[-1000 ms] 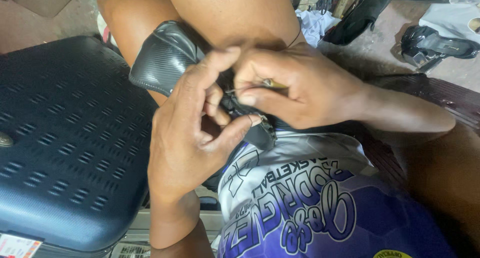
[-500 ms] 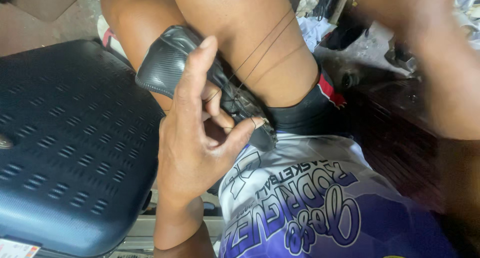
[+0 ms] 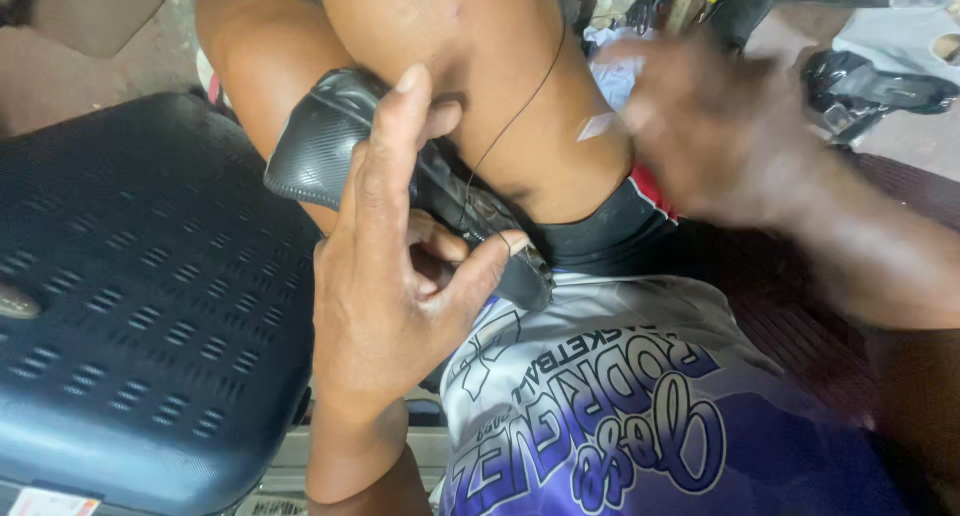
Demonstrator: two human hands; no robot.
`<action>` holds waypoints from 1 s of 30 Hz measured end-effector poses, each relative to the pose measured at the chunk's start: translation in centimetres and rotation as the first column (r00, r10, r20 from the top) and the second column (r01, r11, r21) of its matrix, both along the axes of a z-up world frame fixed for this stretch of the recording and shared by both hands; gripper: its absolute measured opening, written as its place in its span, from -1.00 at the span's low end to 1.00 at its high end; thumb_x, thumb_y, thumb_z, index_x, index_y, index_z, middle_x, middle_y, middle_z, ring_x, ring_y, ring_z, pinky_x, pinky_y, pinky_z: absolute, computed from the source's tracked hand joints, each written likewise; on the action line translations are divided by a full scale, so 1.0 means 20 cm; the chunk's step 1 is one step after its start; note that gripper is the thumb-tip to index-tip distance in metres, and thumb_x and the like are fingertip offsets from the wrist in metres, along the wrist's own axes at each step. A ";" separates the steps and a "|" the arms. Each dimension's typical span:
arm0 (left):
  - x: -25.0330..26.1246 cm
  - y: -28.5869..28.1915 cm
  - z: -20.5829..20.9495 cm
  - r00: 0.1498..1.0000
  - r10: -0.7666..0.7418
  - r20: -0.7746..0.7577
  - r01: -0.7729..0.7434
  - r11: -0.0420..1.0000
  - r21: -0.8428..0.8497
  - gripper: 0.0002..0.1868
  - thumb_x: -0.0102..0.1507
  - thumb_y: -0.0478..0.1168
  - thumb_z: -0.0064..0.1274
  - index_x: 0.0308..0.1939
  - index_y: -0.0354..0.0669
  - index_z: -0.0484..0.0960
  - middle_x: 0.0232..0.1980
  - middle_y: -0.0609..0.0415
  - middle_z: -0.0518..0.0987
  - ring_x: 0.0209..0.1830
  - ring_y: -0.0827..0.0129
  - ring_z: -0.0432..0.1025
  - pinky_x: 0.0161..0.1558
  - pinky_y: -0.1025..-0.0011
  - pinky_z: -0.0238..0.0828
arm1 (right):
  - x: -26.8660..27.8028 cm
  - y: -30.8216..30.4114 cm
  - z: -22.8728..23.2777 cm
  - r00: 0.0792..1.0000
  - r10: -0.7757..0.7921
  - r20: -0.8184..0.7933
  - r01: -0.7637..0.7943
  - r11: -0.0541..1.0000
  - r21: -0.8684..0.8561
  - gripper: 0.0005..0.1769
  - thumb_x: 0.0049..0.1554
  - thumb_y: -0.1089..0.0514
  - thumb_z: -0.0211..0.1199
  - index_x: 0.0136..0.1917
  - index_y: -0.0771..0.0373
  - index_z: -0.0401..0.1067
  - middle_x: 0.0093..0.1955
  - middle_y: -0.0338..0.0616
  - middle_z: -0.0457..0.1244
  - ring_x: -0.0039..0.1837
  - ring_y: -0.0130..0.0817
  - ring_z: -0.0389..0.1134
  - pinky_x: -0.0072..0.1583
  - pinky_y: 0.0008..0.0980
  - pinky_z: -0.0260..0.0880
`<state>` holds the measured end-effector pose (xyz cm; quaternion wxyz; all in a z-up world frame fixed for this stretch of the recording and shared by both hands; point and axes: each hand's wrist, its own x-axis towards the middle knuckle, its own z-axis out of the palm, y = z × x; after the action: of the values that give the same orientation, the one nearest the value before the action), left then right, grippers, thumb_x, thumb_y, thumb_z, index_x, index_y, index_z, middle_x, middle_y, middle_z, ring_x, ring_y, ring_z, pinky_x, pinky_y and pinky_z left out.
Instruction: The person sits with legs crossed and sews a black cycling shoe using a needle and thread. They repeatedly push the needle through the shoe's upper and pull the thread to stitch the material.
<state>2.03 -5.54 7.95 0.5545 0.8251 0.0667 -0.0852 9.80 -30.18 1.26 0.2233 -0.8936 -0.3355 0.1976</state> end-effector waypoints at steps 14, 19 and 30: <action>-0.21 0.10 -0.14 0.853 0.492 0.175 -0.488 0.870 -0.068 -0.91 0.40 -0.49 0.16 -0.06 -0.32 0.59 0.02 -0.03 0.47 -0.29 0.52 0.41 -0.21 0.61 0.44 | -0.04 0.15 0.02 0.588 0.134 -0.798 0.534 0.676 0.508 -0.61 0.34 0.17 -0.03 0.39 0.35 0.18 -0.17 -0.29 0.18 -0.18 -0.58 0.16 -0.07 -0.56 0.24; -0.26 0.22 -0.28 0.991 0.133 -0.026 -0.127 0.977 0.174 -0.91 0.25 -0.46 0.19 -0.25 -0.36 0.57 -0.30 0.08 0.47 -0.41 0.54 0.34 -0.33 0.53 0.27 | -0.15 0.19 0.00 0.677 0.181 -0.713 0.347 0.776 0.527 -0.44 0.22 0.26 0.20 0.42 0.38 0.11 -0.06 -0.31 0.14 -0.05 -0.60 0.16 -0.01 -0.56 0.23; -0.52 0.42 -0.55 0.807 0.551 0.212 -0.550 0.832 -0.069 -0.41 0.36 -0.28 0.37 -0.53 -0.11 0.21 -0.50 0.23 0.20 -0.52 0.56 0.03 -0.43 0.53 -0.08 | -0.23 0.33 -0.06 0.535 0.037 -0.844 0.519 0.774 0.363 -0.33 0.07 0.36 0.50 0.33 0.28 0.20 -0.30 -0.48 -0.06 -0.26 -0.70 -0.06 -0.15 -0.63 -0.02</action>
<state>-8.36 2.89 -3.09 0.5608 0.7734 0.2401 0.1722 5.19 -23.57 0.07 0.6371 -0.6256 -0.1020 0.4386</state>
